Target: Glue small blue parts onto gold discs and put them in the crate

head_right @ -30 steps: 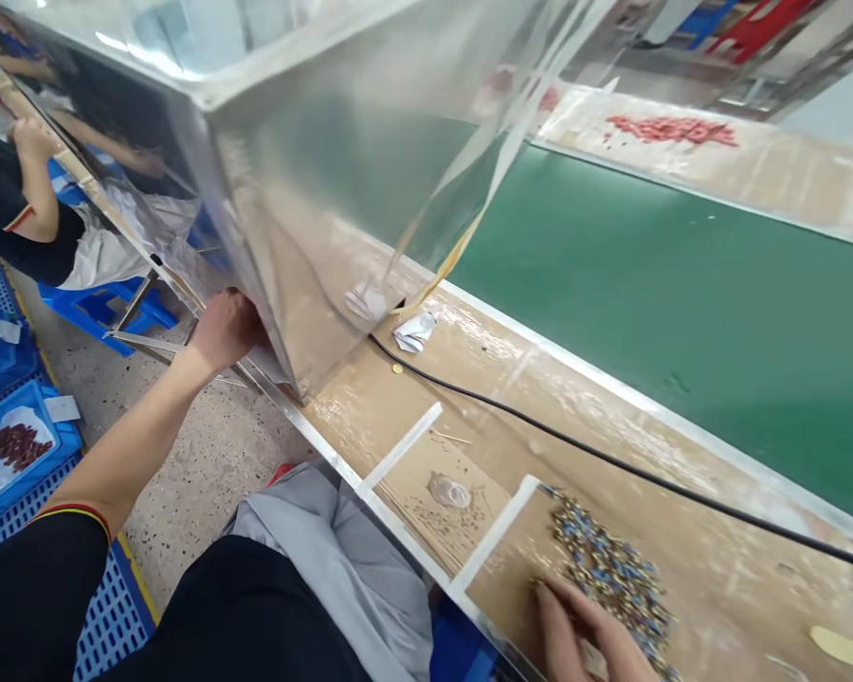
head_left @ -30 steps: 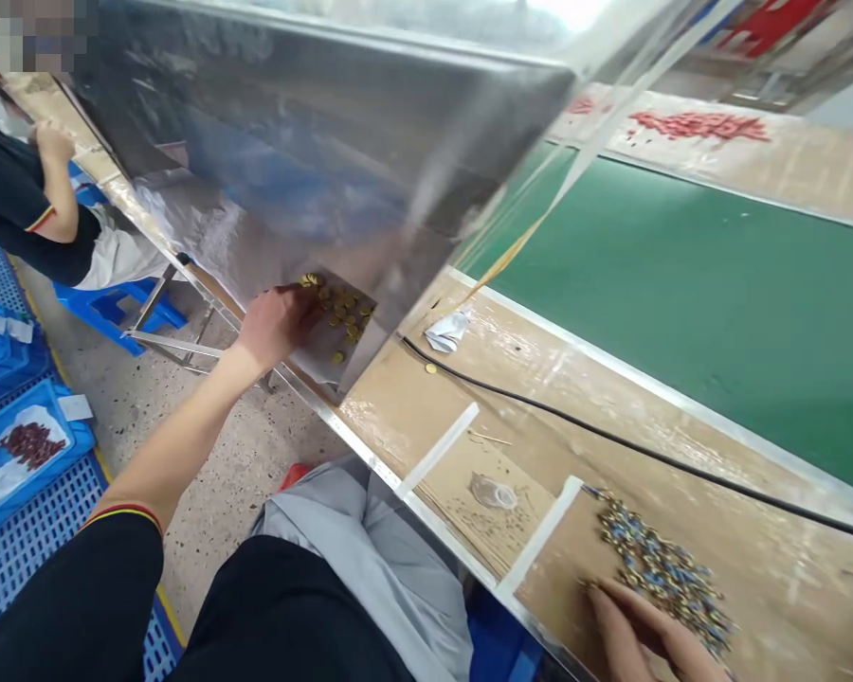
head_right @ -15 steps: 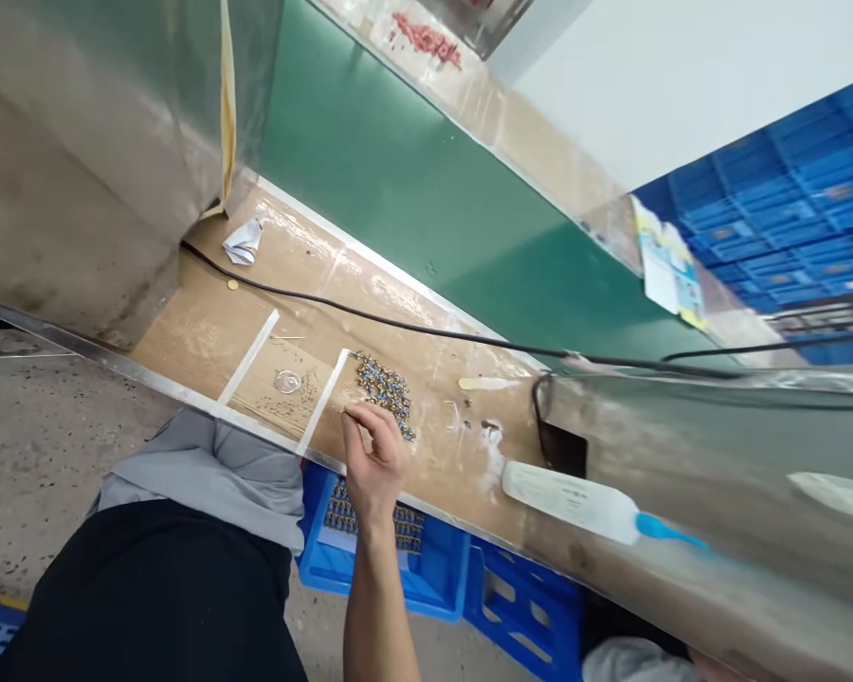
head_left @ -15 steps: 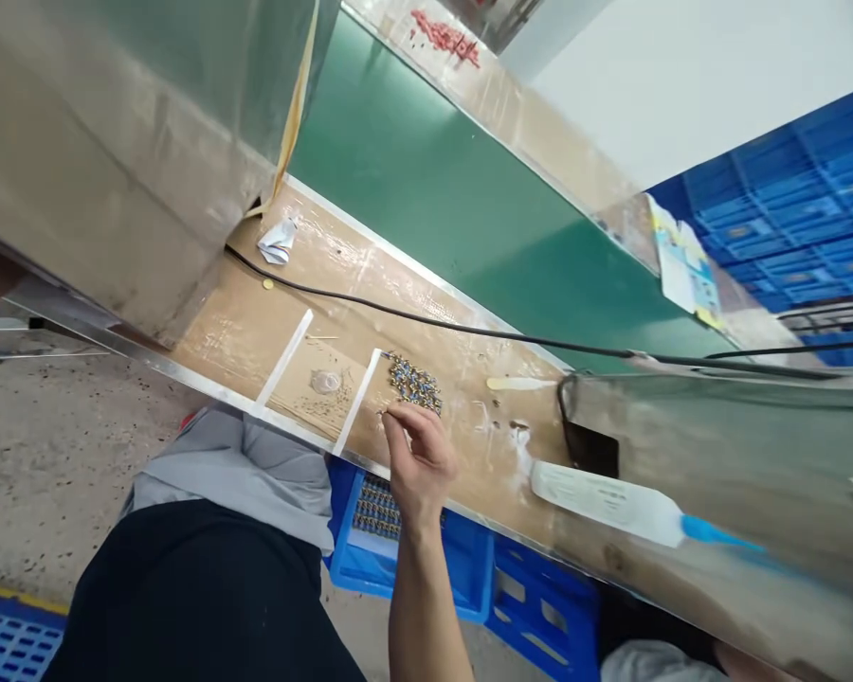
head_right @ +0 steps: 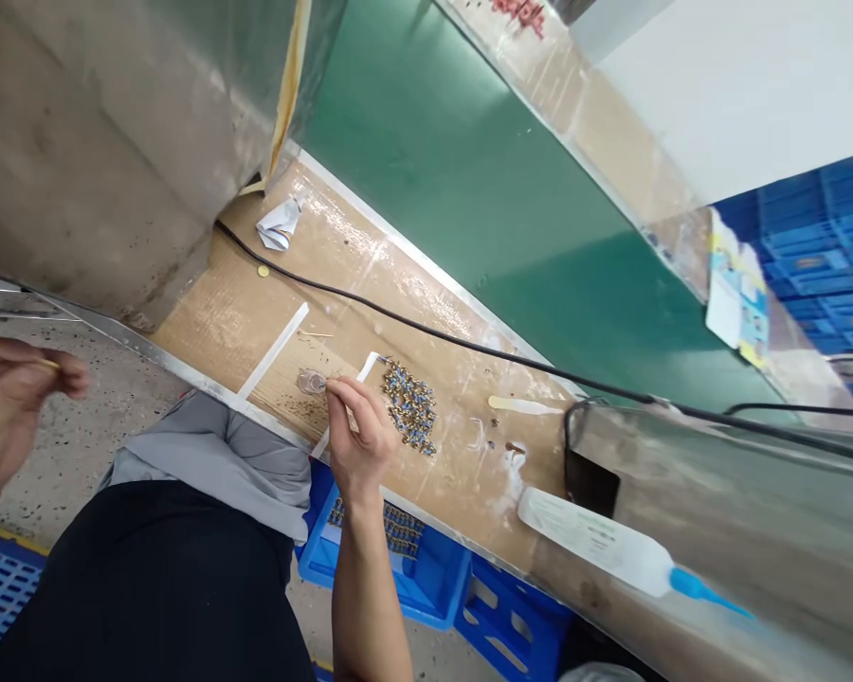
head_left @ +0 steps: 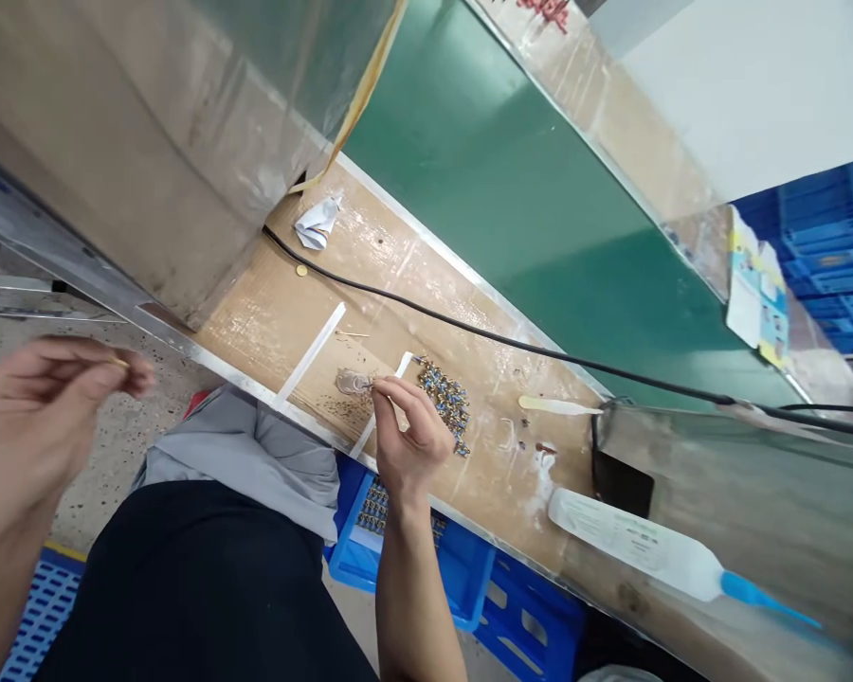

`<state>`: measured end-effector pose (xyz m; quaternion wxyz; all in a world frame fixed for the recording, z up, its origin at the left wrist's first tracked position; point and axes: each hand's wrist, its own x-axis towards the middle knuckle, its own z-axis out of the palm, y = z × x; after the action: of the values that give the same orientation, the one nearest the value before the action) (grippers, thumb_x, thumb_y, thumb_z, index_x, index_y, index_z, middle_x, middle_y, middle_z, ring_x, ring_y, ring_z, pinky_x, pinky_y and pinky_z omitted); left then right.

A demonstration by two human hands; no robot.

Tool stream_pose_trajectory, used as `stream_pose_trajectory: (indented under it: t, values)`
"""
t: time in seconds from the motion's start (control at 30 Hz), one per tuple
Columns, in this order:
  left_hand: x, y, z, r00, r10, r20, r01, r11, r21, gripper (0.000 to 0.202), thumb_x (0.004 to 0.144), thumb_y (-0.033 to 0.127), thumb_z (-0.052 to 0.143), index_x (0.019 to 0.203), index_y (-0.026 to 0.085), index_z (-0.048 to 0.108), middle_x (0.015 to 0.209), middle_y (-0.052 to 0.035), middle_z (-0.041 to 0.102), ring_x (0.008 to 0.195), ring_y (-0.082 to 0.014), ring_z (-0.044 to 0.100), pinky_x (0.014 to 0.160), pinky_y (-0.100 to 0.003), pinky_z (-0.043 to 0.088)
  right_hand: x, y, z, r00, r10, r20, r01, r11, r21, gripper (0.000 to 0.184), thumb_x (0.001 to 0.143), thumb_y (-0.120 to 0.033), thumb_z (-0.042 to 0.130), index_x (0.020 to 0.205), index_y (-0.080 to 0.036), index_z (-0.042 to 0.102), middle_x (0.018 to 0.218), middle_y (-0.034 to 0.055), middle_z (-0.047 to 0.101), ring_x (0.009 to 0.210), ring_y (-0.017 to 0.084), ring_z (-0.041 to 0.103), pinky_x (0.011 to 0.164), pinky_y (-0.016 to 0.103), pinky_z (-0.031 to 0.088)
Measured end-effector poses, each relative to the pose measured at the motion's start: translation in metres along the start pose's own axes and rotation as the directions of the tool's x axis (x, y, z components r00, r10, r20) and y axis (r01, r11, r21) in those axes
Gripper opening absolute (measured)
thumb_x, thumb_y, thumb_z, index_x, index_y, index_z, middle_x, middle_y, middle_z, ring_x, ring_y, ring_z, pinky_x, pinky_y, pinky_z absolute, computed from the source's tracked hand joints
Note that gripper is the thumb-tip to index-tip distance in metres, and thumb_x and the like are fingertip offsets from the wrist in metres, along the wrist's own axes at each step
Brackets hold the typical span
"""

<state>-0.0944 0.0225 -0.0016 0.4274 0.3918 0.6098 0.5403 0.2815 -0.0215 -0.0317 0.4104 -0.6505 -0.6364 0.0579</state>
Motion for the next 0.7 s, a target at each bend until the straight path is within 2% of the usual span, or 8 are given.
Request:
stream_pose_trajectory:
  t: [0.1,0.17,0.23,0.37,0.5,0.7]
  values:
    - [-0.031,-0.011,0.012,0.975,-0.158,0.158,0.157,0.987,0.017,0.018,0.089,0.032,0.099,0.099,0.023,0.088,0.089,-0.0035,0.087,0.077,-0.0243,0.082,0.073,-0.039,0.075,0.001,0.000,0.000,1.000,-0.013,0.008,0.013,1.000,-0.015,0.015,0.107,-0.021,0.076,0.113,-0.030,0.087,0.112,0.0046,0.089,0.105,0.025,0.087,0.096,0.042,0.070]
    - [-0.039,-0.016,0.018,0.933,-0.264,0.246,0.262,0.964,0.042,0.018,0.093,0.038,0.097,0.101,0.024,0.089,0.091,-0.0049,0.087,0.077,-0.0227,0.082,0.075,-0.035,0.076,0.002,-0.001,0.000,1.000,-0.013,0.022,0.013,1.000,-0.027,0.015,0.107,-0.021,0.076,0.113,-0.030,0.087,0.112,0.0049,0.089,0.105,0.025,0.087,0.096,0.042,0.070]
    - [-0.040,-0.019,0.023,0.902,-0.313,0.299,0.310,0.949,0.058,0.021,0.094,0.043,0.096,0.102,0.025,0.091,0.094,-0.0064,0.087,0.080,-0.0226,0.082,0.078,-0.034,0.076,0.003,-0.002,-0.001,0.999,-0.010,0.033,0.012,0.999,-0.036,0.014,0.108,-0.023,0.076,0.113,-0.030,0.087,0.111,0.0050,0.089,0.104,0.025,0.086,0.095,0.042,0.070]
    - [-0.037,-0.021,0.029,0.857,-0.377,0.353,0.368,0.925,0.094,0.030,0.093,0.051,0.095,0.107,0.025,0.093,0.098,-0.0094,0.088,0.085,-0.0234,0.084,0.082,-0.033,0.076,0.004,-0.004,-0.001,0.999,-0.009,0.037,0.011,0.999,-0.051,0.014,0.108,-0.022,0.076,0.113,-0.029,0.086,0.111,0.0052,0.089,0.104,0.025,0.086,0.095,0.042,0.070]
    - [-0.034,-0.020,0.031,0.818,-0.421,0.393,0.406,0.905,0.124,0.042,0.090,0.054,0.098,0.118,0.024,0.093,0.107,-0.0116,0.090,0.094,-0.0262,0.087,0.091,-0.036,0.076,0.005,-0.005,-0.002,0.999,-0.022,0.048,0.025,0.998,-0.051,0.015,0.108,-0.020,0.076,0.114,-0.029,0.086,0.111,0.0049,0.088,0.103,0.024,0.086,0.096,0.041,0.069]
    - [-0.034,-0.021,0.030,0.808,-0.427,0.407,0.412,0.902,0.129,0.042,0.088,0.055,0.099,0.117,0.025,0.093,0.107,-0.0116,0.090,0.094,-0.0279,0.087,0.091,-0.040,0.077,0.002,-0.002,-0.003,0.995,-0.084,0.047,0.086,0.995,-0.047,0.023,0.107,-0.016,0.076,0.121,-0.032,0.085,0.115,0.0046,0.088,0.106,0.024,0.085,0.098,0.044,0.069]
